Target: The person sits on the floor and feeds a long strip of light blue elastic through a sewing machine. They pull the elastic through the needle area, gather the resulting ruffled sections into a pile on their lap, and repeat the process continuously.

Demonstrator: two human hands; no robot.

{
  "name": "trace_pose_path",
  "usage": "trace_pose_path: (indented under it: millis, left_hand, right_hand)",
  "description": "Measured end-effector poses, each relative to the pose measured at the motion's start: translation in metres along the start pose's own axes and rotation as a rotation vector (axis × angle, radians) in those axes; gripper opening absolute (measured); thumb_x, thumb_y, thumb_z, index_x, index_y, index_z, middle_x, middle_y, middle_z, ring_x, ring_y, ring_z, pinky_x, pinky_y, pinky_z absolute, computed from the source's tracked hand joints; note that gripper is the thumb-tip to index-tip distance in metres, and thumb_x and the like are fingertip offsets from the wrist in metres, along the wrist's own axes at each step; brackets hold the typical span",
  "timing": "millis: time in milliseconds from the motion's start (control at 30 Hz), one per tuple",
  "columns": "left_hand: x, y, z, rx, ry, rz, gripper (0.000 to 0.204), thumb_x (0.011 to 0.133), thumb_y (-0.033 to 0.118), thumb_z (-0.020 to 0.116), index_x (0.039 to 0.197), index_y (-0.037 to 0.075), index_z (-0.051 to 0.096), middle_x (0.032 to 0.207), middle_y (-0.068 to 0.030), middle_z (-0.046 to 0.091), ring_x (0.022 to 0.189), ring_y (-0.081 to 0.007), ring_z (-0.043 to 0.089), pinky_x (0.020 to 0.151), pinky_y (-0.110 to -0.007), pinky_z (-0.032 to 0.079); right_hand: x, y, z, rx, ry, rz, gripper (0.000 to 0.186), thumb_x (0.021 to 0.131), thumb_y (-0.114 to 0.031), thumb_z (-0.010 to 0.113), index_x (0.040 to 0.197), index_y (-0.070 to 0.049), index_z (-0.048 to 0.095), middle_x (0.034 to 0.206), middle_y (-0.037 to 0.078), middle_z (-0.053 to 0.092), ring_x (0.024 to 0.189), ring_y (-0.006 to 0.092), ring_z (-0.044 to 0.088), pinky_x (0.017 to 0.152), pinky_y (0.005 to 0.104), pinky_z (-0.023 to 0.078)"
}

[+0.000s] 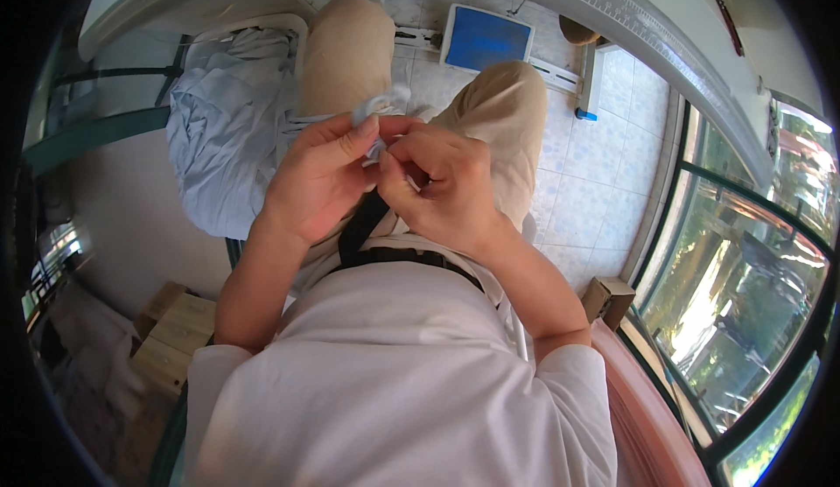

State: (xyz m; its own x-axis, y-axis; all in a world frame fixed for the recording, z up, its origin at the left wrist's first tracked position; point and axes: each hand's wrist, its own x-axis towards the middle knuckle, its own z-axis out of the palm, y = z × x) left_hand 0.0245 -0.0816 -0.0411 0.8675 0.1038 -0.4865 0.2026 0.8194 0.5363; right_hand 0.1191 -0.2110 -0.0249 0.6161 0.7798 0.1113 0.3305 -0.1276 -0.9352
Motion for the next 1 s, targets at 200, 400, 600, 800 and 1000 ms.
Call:
trace_pose_path:
  millis: [200, 400, 600, 800, 1000]
  left_hand:
    - [0.038, 0.002, -0.032, -0.203, 0.134, 0.222, 0.023, 0.095, 0.018, 0.050, 0.089, 0.000, 0.060, 0.088, -0.0119, 0.064, 0.080, -0.0200, 0.059, 0.075, -0.032, 0.047]
    - [0.019, 0.043, -0.020, -0.106, 0.009, 0.139, 0.030, 0.096, 0.027, 0.050, 0.092, -0.001, 0.059, 0.080, -0.0110, 0.064, 0.071, -0.0210, 0.060, 0.066, -0.030, 0.046]
    - [0.003, 0.023, 0.000, -0.043, -0.043, -0.030, 0.031, 0.095, 0.026, 0.052, 0.090, -0.003, 0.062, 0.068, -0.0116, 0.063, 0.055, -0.0212, 0.059, 0.054, -0.031, 0.047]
    - [-0.016, 0.021, -0.003, -0.111, 0.073, -0.141, 0.021, 0.092, 0.017, 0.054, 0.096, -0.003, 0.061, 0.081, -0.0129, 0.065, 0.064, -0.0203, 0.061, 0.061, -0.030, 0.049]
    - [-0.025, 0.021, -0.003, -0.055, 0.126, 0.017, 0.020, 0.092, 0.012, 0.054, 0.101, -0.005, 0.059, 0.082, -0.0136, 0.065, 0.063, -0.0192, 0.061, 0.062, -0.030, 0.050]
  right_hand:
    - [-0.021, -0.007, 0.027, -0.115, -0.122, -0.332, 0.013, 0.057, 0.001, 0.062, 0.062, -0.006, 0.052, 0.058, 0.007, 0.049, 0.049, 0.0245, 0.052, 0.044, 0.0332, 0.042]
    - [-0.004, 0.011, -0.010, 0.325, 0.024, 0.287, 0.031, 0.093, -0.020, 0.053, 0.073, 0.002, 0.063, 0.062, -0.001, 0.056, 0.051, 0.0076, 0.046, 0.048, 0.0243, 0.039]
    - [0.030, 0.017, 0.000, 0.884, -0.151, 0.638, 0.028, 0.091, -0.025, 0.059, 0.094, 0.002, 0.065, 0.067, 0.001, 0.055, 0.056, 0.0075, 0.046, 0.049, 0.0226, 0.036]
    - [0.042, 0.006, 0.009, 0.760, 0.144, 0.639, 0.023, 0.090, -0.021, 0.062, 0.089, 0.001, 0.067, 0.058, -0.002, 0.049, 0.046, 0.0058, 0.040, 0.043, 0.0207, 0.029]
    - [0.036, 0.013, 0.008, 0.892, 0.123, 0.621, 0.024, 0.089, -0.023, 0.064, 0.087, 0.001, 0.066, 0.061, -0.001, 0.054, 0.048, 0.0062, 0.044, 0.043, 0.0205, 0.033]
